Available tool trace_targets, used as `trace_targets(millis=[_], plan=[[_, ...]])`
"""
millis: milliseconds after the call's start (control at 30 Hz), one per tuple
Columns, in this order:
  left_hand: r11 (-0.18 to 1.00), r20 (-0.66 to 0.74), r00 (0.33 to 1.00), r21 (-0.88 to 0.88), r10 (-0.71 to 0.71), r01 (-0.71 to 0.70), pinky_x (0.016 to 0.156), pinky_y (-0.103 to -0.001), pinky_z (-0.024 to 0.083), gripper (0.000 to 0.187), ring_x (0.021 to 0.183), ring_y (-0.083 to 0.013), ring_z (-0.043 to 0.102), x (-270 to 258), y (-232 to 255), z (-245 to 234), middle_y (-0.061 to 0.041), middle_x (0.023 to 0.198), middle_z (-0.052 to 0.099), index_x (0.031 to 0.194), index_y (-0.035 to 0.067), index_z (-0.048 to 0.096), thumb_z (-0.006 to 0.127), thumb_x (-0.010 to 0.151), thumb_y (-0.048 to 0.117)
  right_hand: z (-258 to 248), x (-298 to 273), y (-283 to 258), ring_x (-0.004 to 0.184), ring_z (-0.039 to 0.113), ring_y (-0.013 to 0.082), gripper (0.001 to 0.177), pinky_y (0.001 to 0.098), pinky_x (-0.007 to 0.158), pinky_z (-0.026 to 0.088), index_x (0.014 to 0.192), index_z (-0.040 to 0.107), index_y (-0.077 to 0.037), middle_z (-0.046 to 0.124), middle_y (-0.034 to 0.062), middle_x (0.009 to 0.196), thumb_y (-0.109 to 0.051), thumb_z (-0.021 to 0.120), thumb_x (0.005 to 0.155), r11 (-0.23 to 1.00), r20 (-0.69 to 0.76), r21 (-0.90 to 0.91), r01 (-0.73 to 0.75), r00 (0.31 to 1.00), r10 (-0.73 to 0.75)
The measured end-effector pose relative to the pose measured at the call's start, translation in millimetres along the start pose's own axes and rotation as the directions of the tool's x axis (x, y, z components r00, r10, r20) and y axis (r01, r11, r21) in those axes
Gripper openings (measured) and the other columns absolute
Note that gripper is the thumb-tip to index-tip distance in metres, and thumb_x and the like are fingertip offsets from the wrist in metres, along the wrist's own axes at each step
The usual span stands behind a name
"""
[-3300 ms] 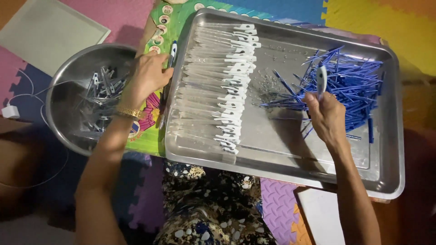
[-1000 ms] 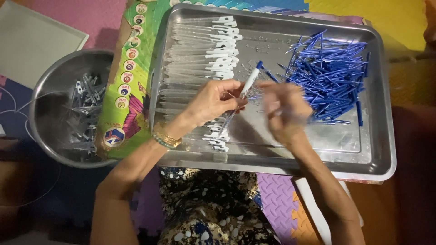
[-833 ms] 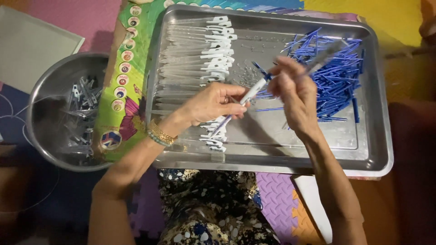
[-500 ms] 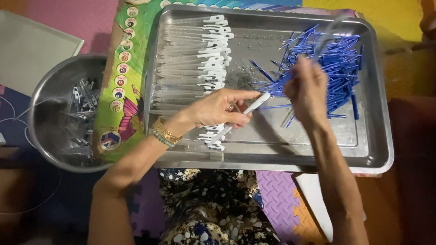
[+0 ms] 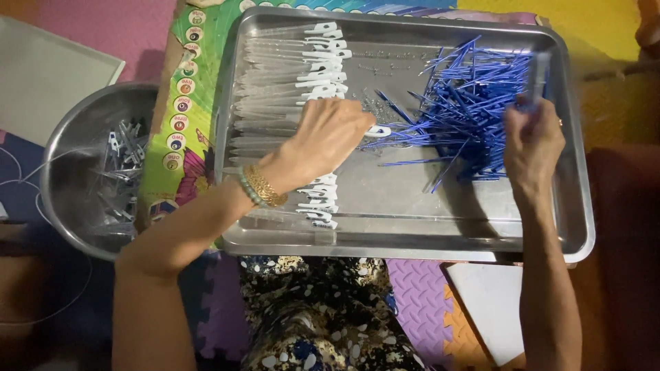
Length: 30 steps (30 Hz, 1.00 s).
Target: Manually assembling ballpoint pens by attaching caps to the pen barrels on a metal tray.
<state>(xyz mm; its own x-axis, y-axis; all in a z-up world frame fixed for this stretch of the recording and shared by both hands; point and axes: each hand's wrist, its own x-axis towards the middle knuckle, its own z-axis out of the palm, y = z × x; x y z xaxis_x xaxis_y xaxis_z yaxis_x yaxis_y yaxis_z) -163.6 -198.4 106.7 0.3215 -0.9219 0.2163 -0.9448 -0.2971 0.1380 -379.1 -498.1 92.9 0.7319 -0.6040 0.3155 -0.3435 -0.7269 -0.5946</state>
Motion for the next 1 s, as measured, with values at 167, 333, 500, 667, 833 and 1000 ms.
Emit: trace_targets(millis=[167, 333, 500, 667, 833, 1000], plan=[[0.998, -0.032, 0.998, 0.014, 0.058, -0.058, 0.050, -0.038, 0.055, 0.029, 0.052, -0.0140, 0.057, 15.9, 5.1, 2.6, 0.002, 0.062, 0.054, 0.082, 0.010, 0.069, 0.056, 0.097, -0.011, 43.9, -3.6, -5.4, 0.096, 0.070, 0.0424, 0.041, 0.0491, 0.081, 0.055, 0.116, 0.076, 0.002, 0.076, 0.0213, 0.105, -0.030, 0.096, 0.101, 0.938, 0.132, -0.011, 0.347, 0.930, -0.342], [0.993, 0.014, 1.000, -0.113, -0.014, 0.016, 0.065, -0.042, 0.065, 0.034, 0.065, -0.0199, 0.067, 13.6, 2.0, -27.8, -0.002, 0.069, 0.066, 0.083, 0.013, 0.075, 0.056, 0.108, -0.001, 56.7, -4.8, -29.9, 0.081, 0.071, 0.0230, 0.025, 0.0404, 0.077, 0.054, 0.109, 0.086, -0.018, 0.078, 0.0091, 0.086, -0.035, 0.095, 0.094, 0.972, 0.365, 0.202, 0.119, 0.912, -0.188], [0.982, 0.015, 0.999, 0.184, 0.030, -0.033, 0.053, -0.039, 0.061, 0.029, 0.063, -0.0180, 0.069, 12.7, -18.7, -23.7, -0.003, 0.066, 0.067, 0.078, 0.014, 0.076, 0.066, 0.102, 0.002, 37.4, 1.9, -11.2, 0.091, 0.078, 0.0416, 0.028, 0.0461, 0.081, 0.057, 0.115, 0.088, -0.017, 0.081, 0.0143, 0.088, -0.034, 0.096, 0.094, 0.980, 0.351, -0.100, 0.174, 0.927, -0.129], [0.924, -0.008, 0.996, 0.374, 0.093, -0.084, 0.054, -0.038, 0.055, 0.020, 0.068, -0.0185, 0.067, 13.6, 5.2, -24.8, -0.002, 0.074, 0.071, 0.080, 0.016, 0.081, 0.075, 0.096, 0.005, 30.3, 5.0, -7.7, 0.094, 0.079, 0.0346, 0.019, 0.0456, 0.080, 0.060, 0.116, 0.086, -0.023, 0.082, 0.0053, 0.099, -0.038, 0.091, 0.105, 0.904, 0.284, -0.287, 0.317, 0.929, -0.236], [0.867, 0.045, 0.988, 0.475, 0.149, -0.152, 0.059, -0.036, 0.047, 0.018, 0.071, -0.0185, 0.065, 14.7, -5.5, -6.6, -0.001, 0.079, 0.069, 0.080, 0.016, 0.082, 0.077, 0.093, 0.005, 34.1, 2.9, -12.9, 0.095, 0.080, 0.0259, 0.013, 0.0372, 0.079, 0.063, 0.113, 0.086, -0.027, 0.081, -0.0030, 0.105, -0.027, 0.096, 0.104, 0.799, 0.206, -0.388, 0.459, 0.888, -0.411], [0.972, -0.033, 0.997, 0.226, 0.072, -0.063, 0.062, -0.034, 0.054, 0.016, 0.078, -0.0198, 0.062, -1.4, -10.7, -16.1, -0.005, 0.085, 0.065, 0.088, 0.009, 0.083, 0.072, 0.099, 0.003, 41.6, 3.5, -11.8, 0.093, 0.079, 0.0197, 0.018, 0.0324, 0.075, 0.062, 0.111, 0.085, -0.028, 0.080, -0.0060, 0.108, -0.023, 0.099, 0.100, 0.757, 0.133, -0.426, 0.495, 0.862, -0.489]])
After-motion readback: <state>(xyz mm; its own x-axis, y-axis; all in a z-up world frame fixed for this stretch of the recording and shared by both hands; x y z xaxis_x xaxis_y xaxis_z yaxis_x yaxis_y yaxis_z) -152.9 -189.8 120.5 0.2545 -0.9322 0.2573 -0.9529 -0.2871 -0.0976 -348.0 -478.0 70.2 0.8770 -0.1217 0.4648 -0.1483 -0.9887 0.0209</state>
